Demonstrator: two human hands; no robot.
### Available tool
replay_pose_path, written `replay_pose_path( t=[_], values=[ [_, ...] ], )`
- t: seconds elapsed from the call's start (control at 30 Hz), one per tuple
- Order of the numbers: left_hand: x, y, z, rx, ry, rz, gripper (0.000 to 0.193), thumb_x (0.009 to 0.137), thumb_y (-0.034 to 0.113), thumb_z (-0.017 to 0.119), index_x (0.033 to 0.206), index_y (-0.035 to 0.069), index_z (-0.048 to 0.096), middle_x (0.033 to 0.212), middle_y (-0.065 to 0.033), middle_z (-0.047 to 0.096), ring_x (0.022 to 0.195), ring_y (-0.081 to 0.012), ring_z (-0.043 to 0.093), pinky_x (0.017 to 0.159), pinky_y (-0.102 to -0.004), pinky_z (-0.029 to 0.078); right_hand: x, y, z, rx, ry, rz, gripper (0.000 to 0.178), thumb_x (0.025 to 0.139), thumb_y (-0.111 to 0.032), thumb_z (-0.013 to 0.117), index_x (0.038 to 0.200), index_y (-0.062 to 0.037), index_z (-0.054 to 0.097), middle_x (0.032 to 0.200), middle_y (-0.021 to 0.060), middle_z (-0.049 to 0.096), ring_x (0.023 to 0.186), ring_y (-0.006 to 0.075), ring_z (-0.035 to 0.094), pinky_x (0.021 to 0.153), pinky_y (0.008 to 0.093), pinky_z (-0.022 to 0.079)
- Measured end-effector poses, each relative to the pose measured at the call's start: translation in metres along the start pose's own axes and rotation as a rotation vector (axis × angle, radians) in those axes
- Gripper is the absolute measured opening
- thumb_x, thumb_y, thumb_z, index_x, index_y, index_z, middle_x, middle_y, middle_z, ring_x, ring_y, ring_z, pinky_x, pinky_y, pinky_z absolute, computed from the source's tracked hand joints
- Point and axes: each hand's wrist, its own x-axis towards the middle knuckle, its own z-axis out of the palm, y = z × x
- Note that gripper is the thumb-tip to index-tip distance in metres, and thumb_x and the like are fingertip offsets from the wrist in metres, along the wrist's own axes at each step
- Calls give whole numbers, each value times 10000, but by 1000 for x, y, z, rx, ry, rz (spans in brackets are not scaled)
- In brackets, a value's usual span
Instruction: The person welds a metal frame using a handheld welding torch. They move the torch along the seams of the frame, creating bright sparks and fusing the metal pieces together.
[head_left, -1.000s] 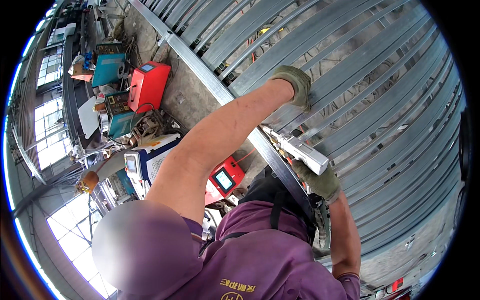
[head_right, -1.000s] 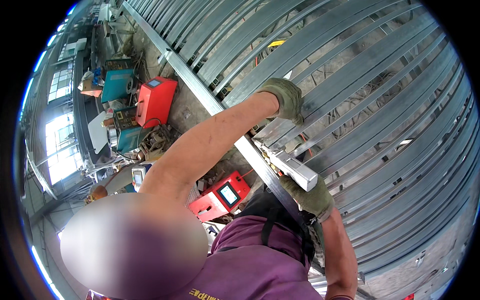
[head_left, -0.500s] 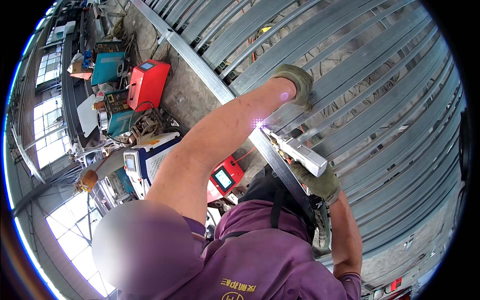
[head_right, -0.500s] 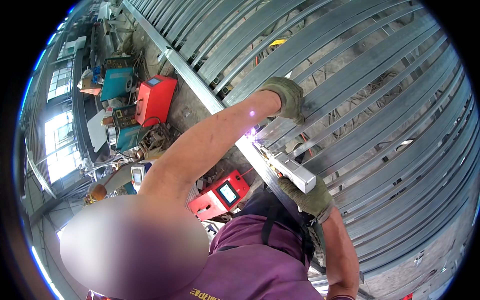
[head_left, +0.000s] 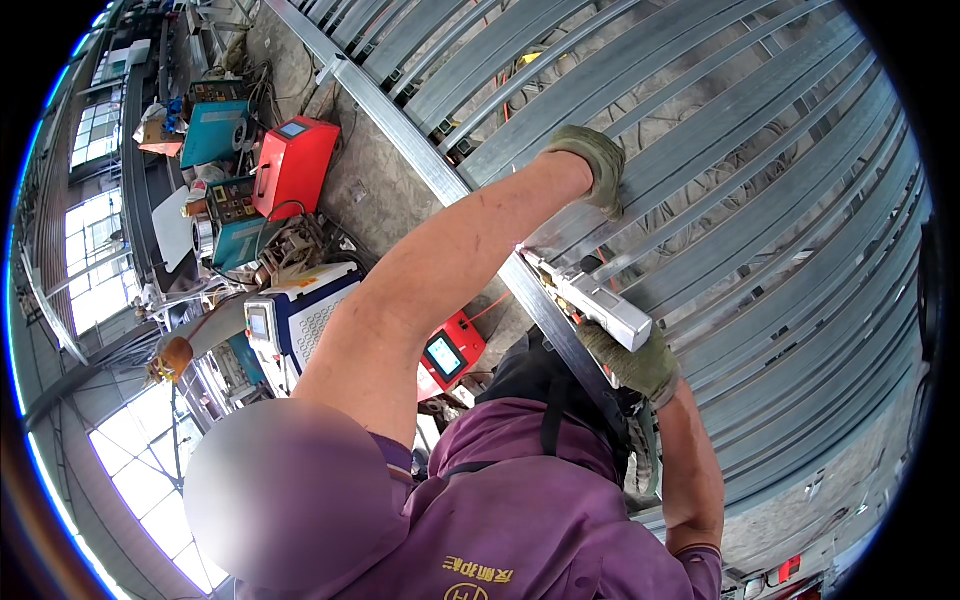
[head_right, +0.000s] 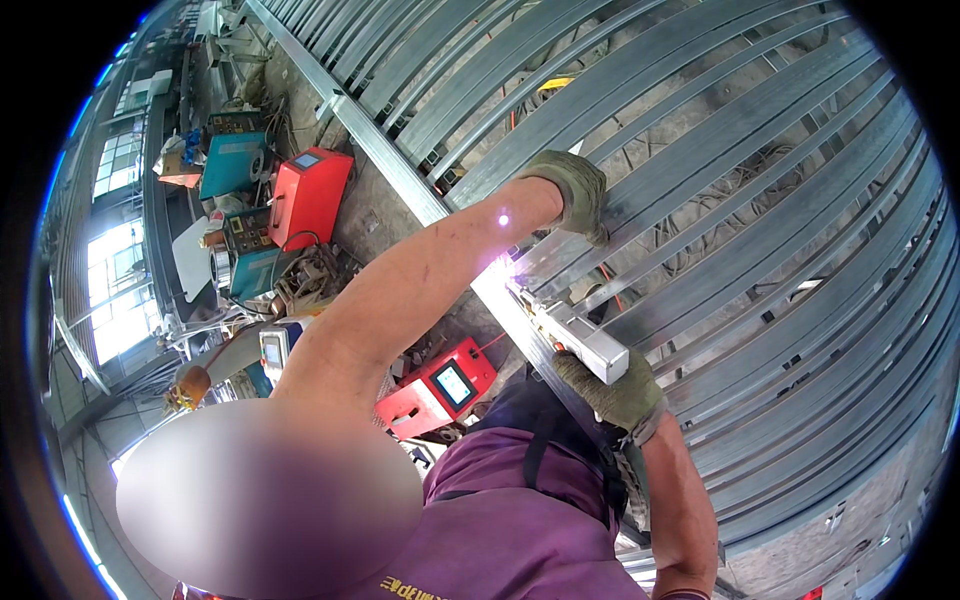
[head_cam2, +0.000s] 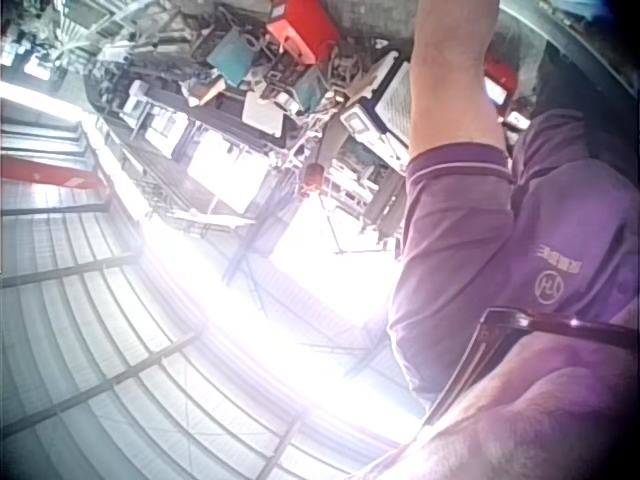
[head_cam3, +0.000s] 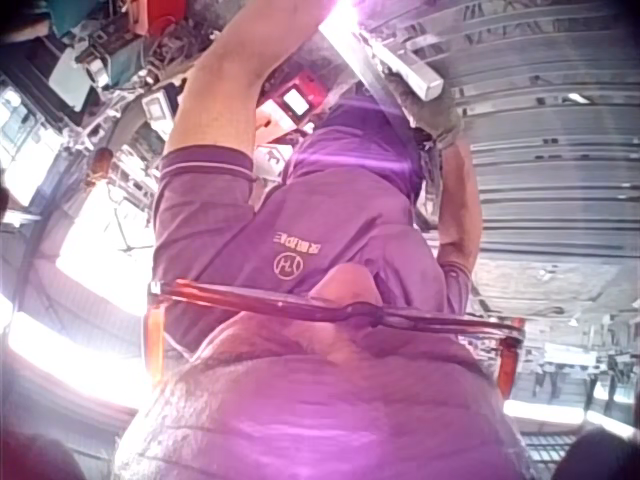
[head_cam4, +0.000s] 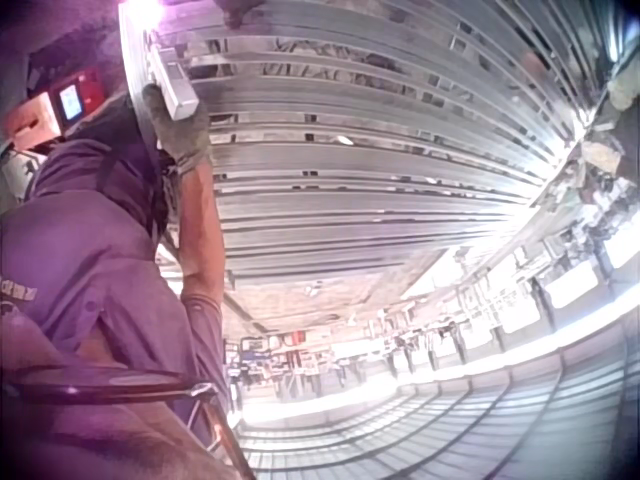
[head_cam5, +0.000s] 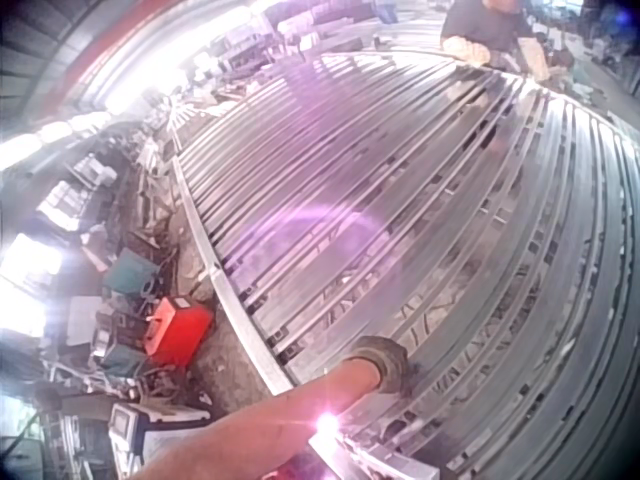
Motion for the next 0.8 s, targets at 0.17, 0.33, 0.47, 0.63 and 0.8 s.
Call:
replay_pose_path(
  t=[0.17,0.33,0.47,0.63,0.8],
  values=[
    [-1,-2,1,10,14,9,730,848,690,810,1273,98,813,1220,-138,814,1149,-386,763,985,-510,596,-1,1,-1,100,-30,50,425,975,-233,879,1339,-49,760,1180,93,828,1054,143,777,872,334,618],
    [0,-2,1,0,-11,-7,719,854,684,806,1273,100,815,1230,-133,812,1146,-380,765,986,-515,596,-2,-2,0,138,-21,105,445,977,-248,880,1351,-43,753,1193,97,824,1079,138,770,894,323,616],
    [-2,-1,-3,-17,-50,-16,708,861,677,802,1275,102,815,1235,-133,810,1148,-378,766,985,-516,597,-2,-4,-1,158,-16,130,448,975,-247,883,1350,-39,754,1194,97,823,1088,142,771,902,324,618],
    [-3,0,-2,-18,-39,-23,694,873,660,797,1294,108,808,1265,-127,803,1172,-378,759,1001,-512,594,-2,-2,-4,110,-35,124,441,974,-246,883,1342,-38,756,1193,97,823,1090,146,773,899,330,621],
    [-1,-3,2,-22,-8,1,695,872,648,803,1313,111,799,1326,-123,785,1224,-375,740,1030,-508,585,-3,-10,-5,95,-34,189,437,974,-253,883,1332,-35,757,1189,101,824,1088,156,777,901,339,625]
  ],
)
